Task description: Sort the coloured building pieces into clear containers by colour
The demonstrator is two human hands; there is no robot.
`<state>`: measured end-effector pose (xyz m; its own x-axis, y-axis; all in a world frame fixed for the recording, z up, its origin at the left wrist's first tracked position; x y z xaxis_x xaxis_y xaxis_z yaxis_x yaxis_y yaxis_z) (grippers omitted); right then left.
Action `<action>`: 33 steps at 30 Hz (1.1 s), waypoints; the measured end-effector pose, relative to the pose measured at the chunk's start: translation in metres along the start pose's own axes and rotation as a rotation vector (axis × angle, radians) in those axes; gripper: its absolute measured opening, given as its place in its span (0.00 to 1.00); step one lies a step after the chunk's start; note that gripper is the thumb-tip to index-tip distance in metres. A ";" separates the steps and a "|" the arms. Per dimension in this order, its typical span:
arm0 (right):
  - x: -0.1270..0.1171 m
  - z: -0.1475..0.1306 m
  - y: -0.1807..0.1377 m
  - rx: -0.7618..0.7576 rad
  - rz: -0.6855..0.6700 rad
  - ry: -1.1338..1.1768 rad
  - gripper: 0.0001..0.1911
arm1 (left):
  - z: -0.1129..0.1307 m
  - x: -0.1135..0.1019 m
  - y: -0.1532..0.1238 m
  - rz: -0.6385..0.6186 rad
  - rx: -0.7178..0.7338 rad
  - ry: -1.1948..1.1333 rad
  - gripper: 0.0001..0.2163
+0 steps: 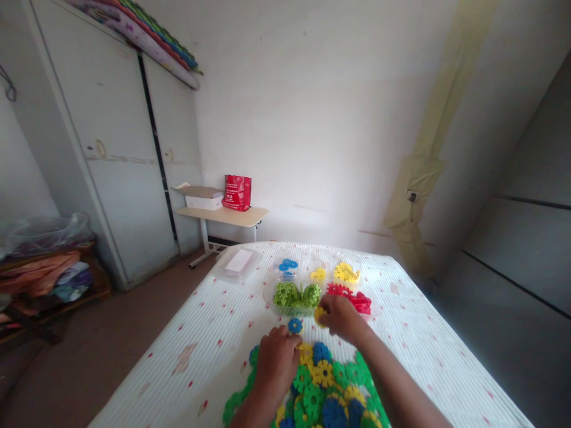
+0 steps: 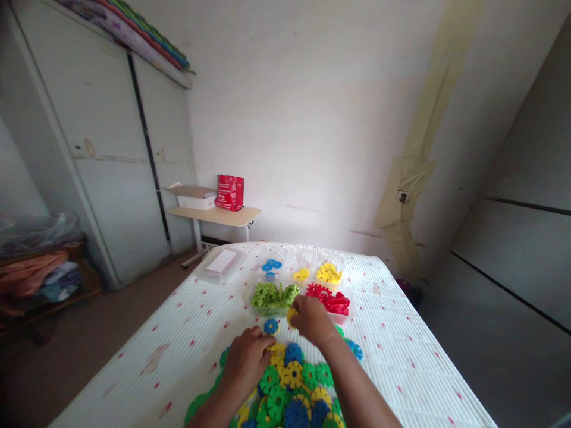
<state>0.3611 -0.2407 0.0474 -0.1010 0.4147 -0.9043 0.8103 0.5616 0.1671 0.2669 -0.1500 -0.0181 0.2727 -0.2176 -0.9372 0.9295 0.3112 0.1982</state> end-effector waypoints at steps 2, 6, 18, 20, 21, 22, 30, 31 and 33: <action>-0.023 0.004 0.021 0.024 0.085 0.001 0.07 | 0.000 0.001 -0.001 0.004 0.013 -0.029 0.12; -0.056 0.010 0.054 0.043 0.261 0.005 0.16 | -0.002 0.001 -0.007 -0.029 0.061 -0.095 0.11; -0.073 0.068 -0.027 0.006 0.499 0.016 0.14 | -0.024 0.009 -0.008 -0.033 -0.011 -0.370 0.18; -0.069 0.093 -0.051 -0.007 0.527 0.034 0.16 | -0.029 0.015 -0.007 -0.031 -0.053 -0.415 0.18; -0.065 0.107 -0.061 -0.003 0.527 0.017 0.17 | -0.030 0.016 -0.006 -0.029 -0.070 -0.430 0.17; -0.060 0.121 -0.071 0.010 0.535 -0.010 0.16 | -0.031 0.018 -0.006 -0.026 -0.083 -0.441 0.17; -0.062 0.164 -0.073 0.141 0.519 -0.178 0.16 | -0.028 0.015 -0.005 -0.031 -0.085 -0.454 0.16; -0.067 0.158 -0.061 0.147 0.511 -0.209 0.15 | -0.028 0.015 -0.005 -0.030 -0.081 -0.451 0.16; -0.075 0.138 -0.026 0.126 0.489 -0.236 0.14 | -0.028 0.016 -0.005 -0.037 -0.070 -0.450 0.16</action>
<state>0.4270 -0.3851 0.0568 0.4245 0.4261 -0.7989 0.7944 0.2482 0.5544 0.2593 -0.1291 -0.0418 0.3348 -0.6051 -0.7224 0.9258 0.3540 0.1327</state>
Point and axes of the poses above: each hand's wrist, its own y-axis towards the middle knuckle, its own x-axis out of the palm, z = x × y, the point moved 10 cm from there along y, towards the middle knuckle, and after that the axes turned 9 degrees about z, right-handed, at the moved point
